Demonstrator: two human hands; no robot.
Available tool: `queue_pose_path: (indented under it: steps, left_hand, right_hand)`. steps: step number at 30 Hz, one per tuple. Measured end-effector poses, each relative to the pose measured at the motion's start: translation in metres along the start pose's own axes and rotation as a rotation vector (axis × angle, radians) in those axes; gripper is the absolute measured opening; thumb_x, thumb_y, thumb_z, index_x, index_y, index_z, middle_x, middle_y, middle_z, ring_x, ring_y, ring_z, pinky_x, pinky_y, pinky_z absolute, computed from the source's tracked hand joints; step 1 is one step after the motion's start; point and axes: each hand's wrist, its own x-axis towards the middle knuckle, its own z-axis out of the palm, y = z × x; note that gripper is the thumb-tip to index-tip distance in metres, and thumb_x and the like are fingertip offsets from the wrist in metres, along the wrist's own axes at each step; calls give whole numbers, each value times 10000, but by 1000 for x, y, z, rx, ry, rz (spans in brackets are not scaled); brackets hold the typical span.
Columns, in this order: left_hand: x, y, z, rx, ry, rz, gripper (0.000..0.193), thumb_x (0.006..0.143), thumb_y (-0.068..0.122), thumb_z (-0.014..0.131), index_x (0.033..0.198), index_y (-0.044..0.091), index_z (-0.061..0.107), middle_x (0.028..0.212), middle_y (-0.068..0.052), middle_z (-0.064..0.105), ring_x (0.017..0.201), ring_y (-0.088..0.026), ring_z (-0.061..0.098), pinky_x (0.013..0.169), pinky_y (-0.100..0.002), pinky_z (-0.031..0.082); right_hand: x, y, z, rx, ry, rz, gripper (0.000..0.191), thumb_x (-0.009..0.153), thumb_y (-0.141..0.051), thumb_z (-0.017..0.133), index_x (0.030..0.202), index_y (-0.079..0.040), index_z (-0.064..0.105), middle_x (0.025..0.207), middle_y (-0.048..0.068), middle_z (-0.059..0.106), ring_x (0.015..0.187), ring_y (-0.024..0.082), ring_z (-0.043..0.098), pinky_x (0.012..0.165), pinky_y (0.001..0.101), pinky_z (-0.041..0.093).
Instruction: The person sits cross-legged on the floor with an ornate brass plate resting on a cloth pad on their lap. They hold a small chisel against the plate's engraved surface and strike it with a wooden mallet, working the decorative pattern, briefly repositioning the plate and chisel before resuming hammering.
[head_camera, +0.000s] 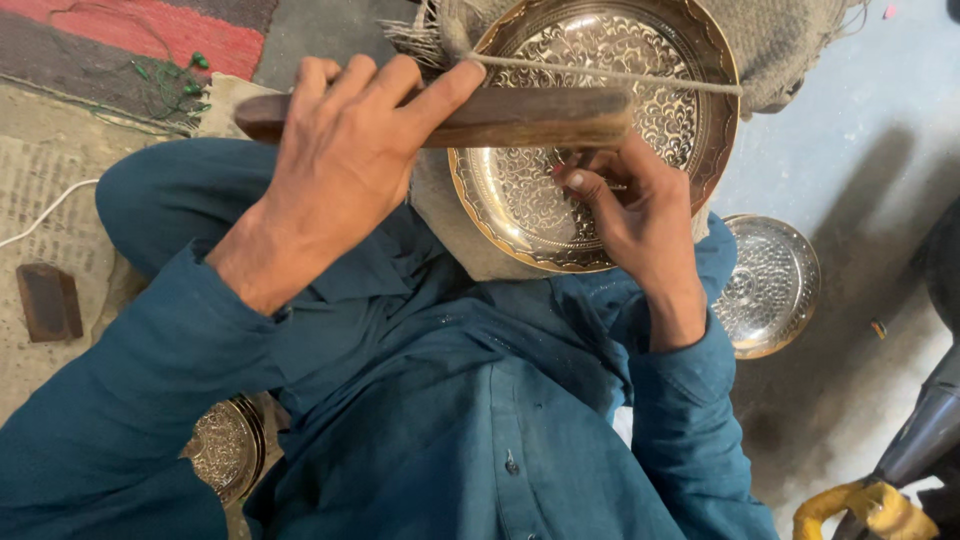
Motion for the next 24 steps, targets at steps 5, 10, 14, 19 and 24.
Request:
queue_pose_path:
  steps: [5,10,14,19,24]
  left_hand:
    - [-5,0,2,-176,3,-49,714,915,-37,667,1558,191,460,1099,-80,585,1009,-309,604,856,-485,471]
    - [-8,-6,0,-280,-32,-136,732,882,-24,690,1542,176,442,1131,-145,586,1014,-394,636,831,-511,488]
    - [-6,-4,3,-651,68,-208,675,942,-34,655,1525,147,367,1174,-163,605,1060,-434,656,857,-480,529]
    - [5,4,1,-465,-16,-238,718,894,-24,714,1510,96,365,1111,-208,611,998,-466,608,821,-546,473]
    - [5,4,-11,-186,-12,-110,692,898,-66,701,1524,152,503,1105,-125,613,1076,-361,609,952,-502,465]
  right_hand:
    - [-2,1,0,61,-10,7,227,1037,25,665,1256,29,602,1052,101,769,1000,125,733,850,251,596]
    - [-1,10,3,132,4,-9,258,1075,42,635,1307,24,527,986,123,731,956,142,713,840,253,572]
    - [-2,13,3,117,12,-6,254,1076,29,648,1296,25,519,1037,127,760,1000,138,732,840,247,578]
    - [-2,9,1,-34,29,22,241,1035,-7,711,1242,18,589,1052,89,794,971,111,745,763,234,595]
    - [-3,7,-2,2,29,-14,248,1032,-4,715,1258,15,617,1074,80,780,997,113,743,802,243,597]
